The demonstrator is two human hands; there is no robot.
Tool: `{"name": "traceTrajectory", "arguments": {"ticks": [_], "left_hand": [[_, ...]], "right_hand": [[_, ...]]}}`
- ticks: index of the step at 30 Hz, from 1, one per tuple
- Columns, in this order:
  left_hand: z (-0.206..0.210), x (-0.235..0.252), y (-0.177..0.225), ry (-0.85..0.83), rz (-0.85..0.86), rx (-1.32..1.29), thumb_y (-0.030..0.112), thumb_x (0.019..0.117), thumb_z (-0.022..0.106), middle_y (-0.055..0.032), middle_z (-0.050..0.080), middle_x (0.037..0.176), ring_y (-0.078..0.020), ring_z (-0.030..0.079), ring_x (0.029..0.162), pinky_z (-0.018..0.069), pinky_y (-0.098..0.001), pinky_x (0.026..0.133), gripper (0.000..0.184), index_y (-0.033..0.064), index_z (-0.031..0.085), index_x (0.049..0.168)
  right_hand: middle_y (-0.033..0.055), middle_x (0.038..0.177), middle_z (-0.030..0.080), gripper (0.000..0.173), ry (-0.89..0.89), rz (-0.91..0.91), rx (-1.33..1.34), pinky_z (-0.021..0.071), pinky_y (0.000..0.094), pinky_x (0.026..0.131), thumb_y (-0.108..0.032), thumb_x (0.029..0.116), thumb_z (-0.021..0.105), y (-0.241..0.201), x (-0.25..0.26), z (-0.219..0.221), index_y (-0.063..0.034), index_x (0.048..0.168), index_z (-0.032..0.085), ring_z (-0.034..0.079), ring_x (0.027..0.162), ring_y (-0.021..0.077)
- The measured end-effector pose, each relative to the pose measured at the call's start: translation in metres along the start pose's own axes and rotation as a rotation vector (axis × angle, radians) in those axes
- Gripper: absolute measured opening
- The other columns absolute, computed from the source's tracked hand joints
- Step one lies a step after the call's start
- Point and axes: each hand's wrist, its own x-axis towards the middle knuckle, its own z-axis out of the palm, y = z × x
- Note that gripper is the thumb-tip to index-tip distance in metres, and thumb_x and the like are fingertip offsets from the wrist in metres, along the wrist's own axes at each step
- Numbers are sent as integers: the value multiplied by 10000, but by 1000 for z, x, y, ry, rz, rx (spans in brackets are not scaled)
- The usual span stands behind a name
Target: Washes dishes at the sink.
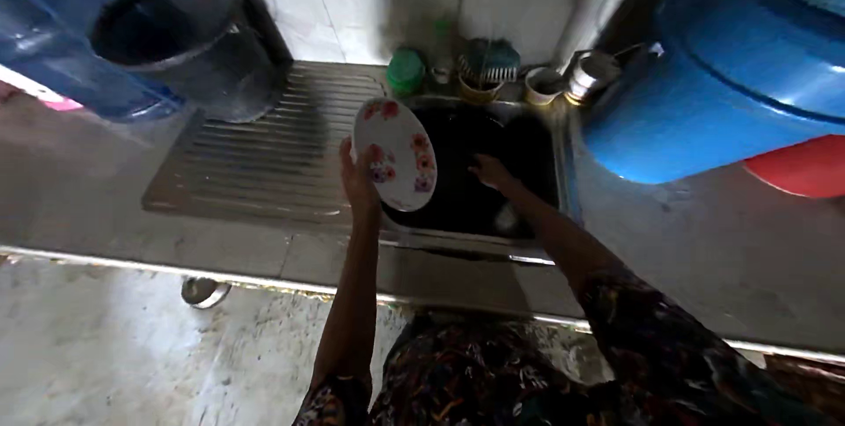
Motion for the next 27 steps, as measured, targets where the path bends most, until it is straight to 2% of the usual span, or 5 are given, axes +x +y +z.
{"name": "traceTrajectory", "arguments": {"ticks": [3, 12, 17, 22, 27], "left_hand": [[12, 20, -2, -121, 4, 92, 372, 1036, 545, -162, 617, 1330, -257, 656, 1083, 562, -481, 903, 583, 205, 358, 1562], [98, 72, -38, -229, -176, 530, 580, 907, 684, -364, 410, 1494, -574, 405, 1350, 376, -714, 1056, 840, 175, 381, 1577], [123, 76, -115, -336, -431, -104, 355, 1107, 433, -220, 568, 1406, -304, 597, 1241, 512, -497, 1030, 515, 32, 426, 1508], [117, 44, -111, -262, -672, -420, 395, 1097, 439, -173, 649, 1269, -261, 653, 1118, 552, -492, 951, 481, 23, 526, 1390], [129, 40, -109, -327, -650, -551, 419, 1089, 435, -116, 682, 1182, -223, 677, 1047, 577, -469, 896, 445, 87, 548, 1362]], "right_hand": [[338, 1617, 266, 724, 28, 52, -154, 238, 747, 1155, -381, 1003, 637, -4, 29, 42, -72, 1594, 355, 273, 1471, 563], [263, 1236, 672, 309, 21, 152, -10, 478, 644, 1016, -208, 1045, 589, -9, 9, 2, 9, 1244, 681, 635, 1175, 440], [272, 1444, 546, 484, -45, 57, -160, 409, 640, 1112, -170, 1012, 645, 8, -12, -25, 3, 1451, 540, 509, 1354, 455], [201, 1704, 166, 799, -48, -71, -493, 15, 671, 1244, -533, 963, 651, 15, 3, -25, -51, 1558, 423, 47, 1561, 493], [229, 1676, 232, 745, 43, -310, -232, 181, 672, 1224, -471, 992, 615, -30, 19, 7, -81, 1585, 388, 181, 1549, 453]]}}
